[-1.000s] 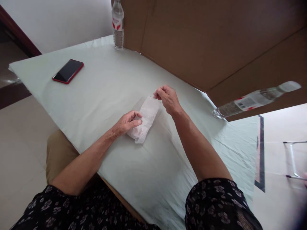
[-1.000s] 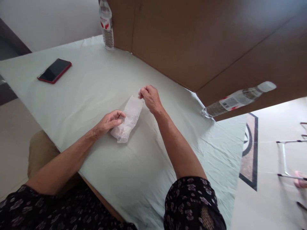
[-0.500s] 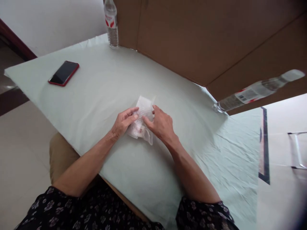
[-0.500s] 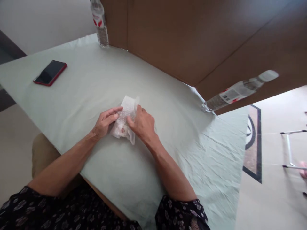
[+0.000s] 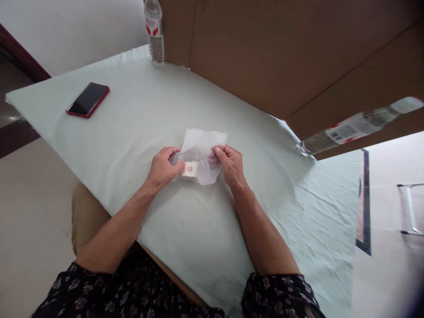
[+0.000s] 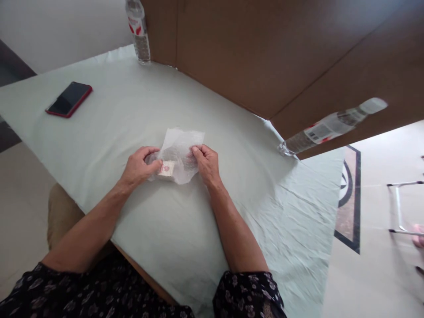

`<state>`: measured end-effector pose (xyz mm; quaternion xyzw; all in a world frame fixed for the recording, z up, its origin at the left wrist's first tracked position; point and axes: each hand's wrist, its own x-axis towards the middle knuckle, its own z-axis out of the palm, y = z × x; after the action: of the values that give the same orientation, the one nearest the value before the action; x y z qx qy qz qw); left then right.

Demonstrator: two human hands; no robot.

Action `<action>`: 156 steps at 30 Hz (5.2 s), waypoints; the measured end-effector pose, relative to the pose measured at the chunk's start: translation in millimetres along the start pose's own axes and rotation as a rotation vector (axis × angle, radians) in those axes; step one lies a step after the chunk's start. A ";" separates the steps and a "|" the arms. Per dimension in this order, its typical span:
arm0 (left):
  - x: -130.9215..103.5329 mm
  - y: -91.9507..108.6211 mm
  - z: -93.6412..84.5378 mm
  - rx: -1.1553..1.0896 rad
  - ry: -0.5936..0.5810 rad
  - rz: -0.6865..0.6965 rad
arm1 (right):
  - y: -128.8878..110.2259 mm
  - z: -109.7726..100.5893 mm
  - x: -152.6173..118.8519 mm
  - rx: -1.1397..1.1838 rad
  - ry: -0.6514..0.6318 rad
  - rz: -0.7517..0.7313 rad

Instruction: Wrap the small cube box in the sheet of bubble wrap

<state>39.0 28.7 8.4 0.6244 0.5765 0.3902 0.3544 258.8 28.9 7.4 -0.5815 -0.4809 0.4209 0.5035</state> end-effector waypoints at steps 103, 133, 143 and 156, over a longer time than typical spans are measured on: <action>-62.0 -30.0 -28.7 0.580 -0.330 0.370 | 44.9 -116.4 -80.2 -0.793 0.186 -0.167; -56.9 -22.5 -29.8 0.592 -0.362 0.322 | 25.7 27.9 -54.6 -0.804 -0.204 -0.496; -56.4 -23.0 -32.5 0.603 -0.390 0.313 | 21.4 27.6 -52.7 -0.802 -0.258 -0.459; -71.9 -17.4 -42.2 0.563 -0.351 0.440 | 27.6 20.9 -53.4 -0.690 -0.289 -0.467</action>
<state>-8.7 -41.8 5.9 0.8629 0.4441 0.1709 0.1704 232.4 -20.7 -22.6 -0.5265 -0.7772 0.1874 0.2892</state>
